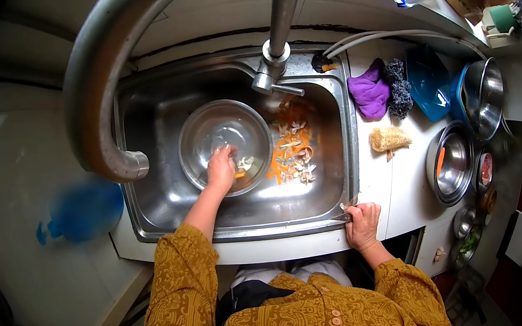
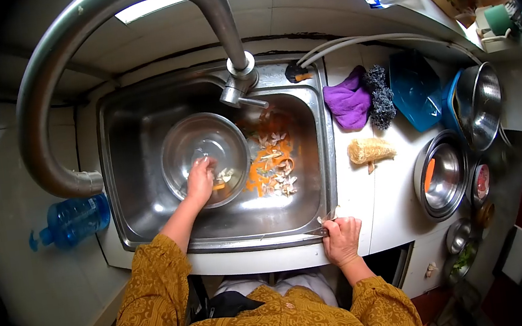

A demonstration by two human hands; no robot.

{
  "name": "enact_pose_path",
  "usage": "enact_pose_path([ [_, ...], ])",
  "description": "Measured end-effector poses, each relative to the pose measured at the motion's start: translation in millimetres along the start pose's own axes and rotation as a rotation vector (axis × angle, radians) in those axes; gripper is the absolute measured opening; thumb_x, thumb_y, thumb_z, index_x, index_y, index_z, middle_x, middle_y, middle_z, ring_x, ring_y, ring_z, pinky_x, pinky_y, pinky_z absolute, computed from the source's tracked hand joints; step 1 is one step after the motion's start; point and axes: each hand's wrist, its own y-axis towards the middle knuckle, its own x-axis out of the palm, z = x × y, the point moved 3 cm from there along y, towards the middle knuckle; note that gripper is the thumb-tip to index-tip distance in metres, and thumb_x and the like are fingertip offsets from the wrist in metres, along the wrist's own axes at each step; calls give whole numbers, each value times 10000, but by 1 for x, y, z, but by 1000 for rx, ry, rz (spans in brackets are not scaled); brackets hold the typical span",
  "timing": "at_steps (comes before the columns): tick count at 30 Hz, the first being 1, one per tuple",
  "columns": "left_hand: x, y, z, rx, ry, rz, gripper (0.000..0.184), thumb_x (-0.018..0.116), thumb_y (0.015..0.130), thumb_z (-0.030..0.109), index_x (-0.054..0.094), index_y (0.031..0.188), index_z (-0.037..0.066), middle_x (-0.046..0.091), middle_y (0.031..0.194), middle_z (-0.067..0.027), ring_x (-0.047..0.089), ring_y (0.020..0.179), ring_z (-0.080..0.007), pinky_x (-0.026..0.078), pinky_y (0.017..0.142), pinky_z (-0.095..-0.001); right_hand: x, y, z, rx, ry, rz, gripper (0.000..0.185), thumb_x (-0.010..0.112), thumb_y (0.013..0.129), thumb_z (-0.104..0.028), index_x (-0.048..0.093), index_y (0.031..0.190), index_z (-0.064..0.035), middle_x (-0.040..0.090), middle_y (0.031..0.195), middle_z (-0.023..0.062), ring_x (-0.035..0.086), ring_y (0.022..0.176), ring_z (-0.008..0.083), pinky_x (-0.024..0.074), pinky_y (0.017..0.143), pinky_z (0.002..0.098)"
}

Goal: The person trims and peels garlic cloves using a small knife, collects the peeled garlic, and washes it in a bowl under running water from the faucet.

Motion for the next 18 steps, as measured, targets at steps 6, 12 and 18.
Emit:
enact_pose_path([
  [6, 29, 12, 25, -65, 140, -284, 216, 466, 904, 191, 582, 1010, 43, 591, 1001, -213, 557, 964, -384, 451, 846, -450, 0, 0, 0, 6, 8, -19, 332, 582, 645, -57, 522, 962, -132, 427, 858, 84, 434, 818, 281, 316, 759, 419],
  [12, 49, -5, 29, 188, 232, -170, 242, 471, 900, 239, 569, 949, 23, 621, 987, -204, 586, 926, -381, 454, 840, -449, -1, 0, 0, 8, 5, -13, 338, 583, 639, -57, 524, 962, -135, 427, 857, 83, 437, 821, 280, 317, 763, 418],
  [18, 49, 4, -5, -497, -616, -568, 218, 520, 918, 201, 606, 969, 8, 635, 846, -75, 602, 709, -197, 484, 582, -312, 0, 0, 0, 13, 4, -11, 327, 584, 637, -59, 528, 950, -133, 430, 852, 85, 437, 811, 281, 318, 761, 418],
])
